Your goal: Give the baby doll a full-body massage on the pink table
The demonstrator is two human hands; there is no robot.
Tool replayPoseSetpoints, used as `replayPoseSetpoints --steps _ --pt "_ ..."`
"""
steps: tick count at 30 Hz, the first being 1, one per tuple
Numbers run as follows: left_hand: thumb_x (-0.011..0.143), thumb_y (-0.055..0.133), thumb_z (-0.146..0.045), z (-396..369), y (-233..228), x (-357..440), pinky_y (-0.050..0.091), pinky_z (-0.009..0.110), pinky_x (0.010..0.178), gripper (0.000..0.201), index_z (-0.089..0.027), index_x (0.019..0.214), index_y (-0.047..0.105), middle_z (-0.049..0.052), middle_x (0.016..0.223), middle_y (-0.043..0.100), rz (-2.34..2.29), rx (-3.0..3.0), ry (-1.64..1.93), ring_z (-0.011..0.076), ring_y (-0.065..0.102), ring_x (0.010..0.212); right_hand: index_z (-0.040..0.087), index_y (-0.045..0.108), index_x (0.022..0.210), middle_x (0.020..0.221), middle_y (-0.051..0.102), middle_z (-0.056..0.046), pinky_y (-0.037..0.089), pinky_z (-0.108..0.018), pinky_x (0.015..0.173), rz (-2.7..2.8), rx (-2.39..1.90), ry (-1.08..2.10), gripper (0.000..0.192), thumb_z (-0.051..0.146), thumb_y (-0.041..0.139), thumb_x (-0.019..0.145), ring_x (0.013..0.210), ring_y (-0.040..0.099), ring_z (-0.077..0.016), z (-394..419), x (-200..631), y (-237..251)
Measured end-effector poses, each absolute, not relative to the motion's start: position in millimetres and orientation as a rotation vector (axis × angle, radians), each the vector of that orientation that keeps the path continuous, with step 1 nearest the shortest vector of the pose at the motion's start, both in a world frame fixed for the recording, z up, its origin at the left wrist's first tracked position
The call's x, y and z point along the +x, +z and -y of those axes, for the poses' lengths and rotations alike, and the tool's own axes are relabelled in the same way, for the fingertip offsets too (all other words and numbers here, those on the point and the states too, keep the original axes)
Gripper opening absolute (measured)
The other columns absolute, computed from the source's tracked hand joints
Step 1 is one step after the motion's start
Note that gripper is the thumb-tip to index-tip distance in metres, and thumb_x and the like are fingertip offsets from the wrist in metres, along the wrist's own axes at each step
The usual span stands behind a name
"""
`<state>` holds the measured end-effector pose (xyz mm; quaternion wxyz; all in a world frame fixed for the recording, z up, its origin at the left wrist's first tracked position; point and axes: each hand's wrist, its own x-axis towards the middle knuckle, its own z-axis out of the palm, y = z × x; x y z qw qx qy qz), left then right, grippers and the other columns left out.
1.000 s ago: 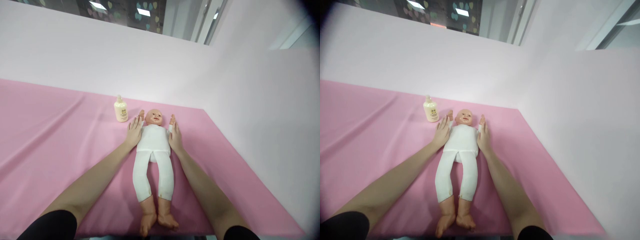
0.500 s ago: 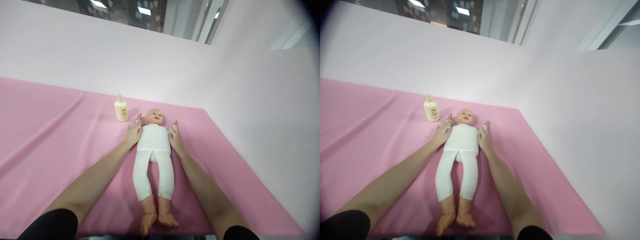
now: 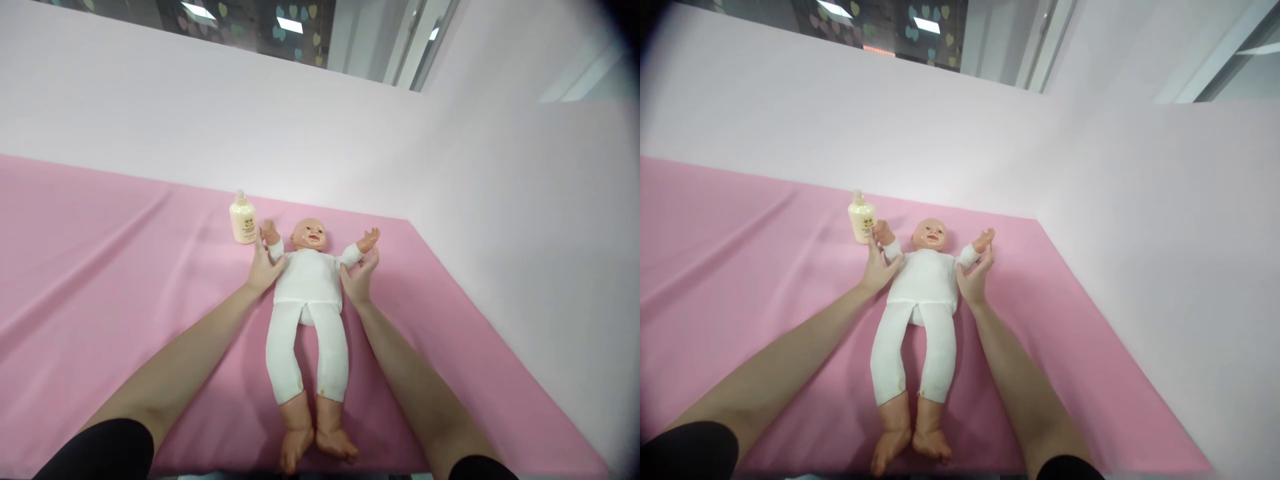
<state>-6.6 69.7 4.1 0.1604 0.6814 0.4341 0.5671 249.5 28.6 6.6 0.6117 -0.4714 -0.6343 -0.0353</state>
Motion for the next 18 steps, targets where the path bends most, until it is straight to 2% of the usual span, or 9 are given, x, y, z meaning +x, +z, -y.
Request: replayPoseSetpoints --steps 2,5,8,10,13,15,18 --pt "0.077 0.066 -0.036 -63.5 8.0 -4.6 0.040 0.044 0.105 0.093 -0.021 0.149 0.010 0.016 0.141 0.042 -1.199 2.050 1.611 0.0248 0.053 0.118 0.023 -0.001 0.148 0.156 0.012 -0.019 0.041 -0.053 0.106 1.494 -1.043 -0.130 0.083 0.030 0.054 0.087 0.137 0.037 -0.0289 -25.0 247.3 7.0" --pt "0.074 0.068 -0.040 -53.2 15.8 -2.7 0.044 0.045 0.099 0.078 -0.020 0.141 0.032 0.011 0.123 0.057 -1.084 2.347 1.448 0.0247 0.059 0.105 0.025 0.008 0.148 0.154 0.019 -0.018 0.047 -0.052 0.101 1.642 -0.977 -0.196 0.073 0.027 0.051 0.089 0.123 0.051 -0.0274 -18.0 244.1 6.8" --pt "0.077 0.064 -0.040 -46.7 22.4 -2.8 0.045 0.042 0.095 0.054 -0.020 0.125 0.049 0.009 0.107 0.065 -0.930 2.554 1.283 0.0247 0.060 0.101 0.027 0.020 0.147 0.149 0.033 -0.015 0.047 -0.051 0.101 1.839 -0.898 -0.221 0.064 0.023 0.048 0.089 0.123 0.052 -0.0278 -11.8 241.9 7.7" --pt "0.080 0.061 -0.039 -46.1 23.3 -3.4 0.046 0.041 0.093 0.043 -0.020 0.118 0.054 0.008 0.103 0.066 -0.870 2.601 1.252 0.0237 0.061 0.099 0.028 0.024 0.146 0.146 0.038 -0.013 0.048 -0.051 0.101 1.917 -0.866 -0.202 0.060 0.022 0.046 0.090 0.126 0.049 -0.0276 -10.2 241.4 8.1" --pt "0.084 0.055 -0.037 -50.0 18.6 -3.1 0.046 0.043 0.094 0.044 -0.018 0.124 0.051 0.010 0.107 0.066 -0.914 2.598 1.254 0.0246 0.061 0.101 0.025 0.017 0.149 0.149 0.034 -0.014 0.044 -0.052 0.105 1.930 -0.908 -0.203 0.063 0.023 0.042 0.091 0.134 0.041 -0.0283 -12.7 241.0 6.0" --pt "0.087 0.048 -0.036 -54.2 13.5 -1.7 0.043 0.047 0.099 0.054 -0.015 0.136 0.039 0.014 0.119 0.062 -1.022 2.569 1.256 0.0271 0.058 0.110 0.021 0.007 0.151 0.153 0.027 -0.016 0.039 -0.055 0.109 1.901 -1.012 -0.217 0.067 0.025 0.040 0.093 0.141 0.031 -0.0296 -16.8 240.4 3.0" --pt "0.093 0.036 -0.035 -60.8 6.7 0.5 0.033 0.052 0.109 0.062 -0.009 0.147 0.021 0.021 0.143 0.043 -1.230 2.516 1.260 0.0312 0.041 0.133 0.014 -0.004 0.152 0.156 0.018 -0.019 0.032 -0.057 0.112 1.835 -1.244 -0.194 0.070 0.023 0.034 0.094 0.146 0.019 -0.0312 -24.0 239.8 -1.6"
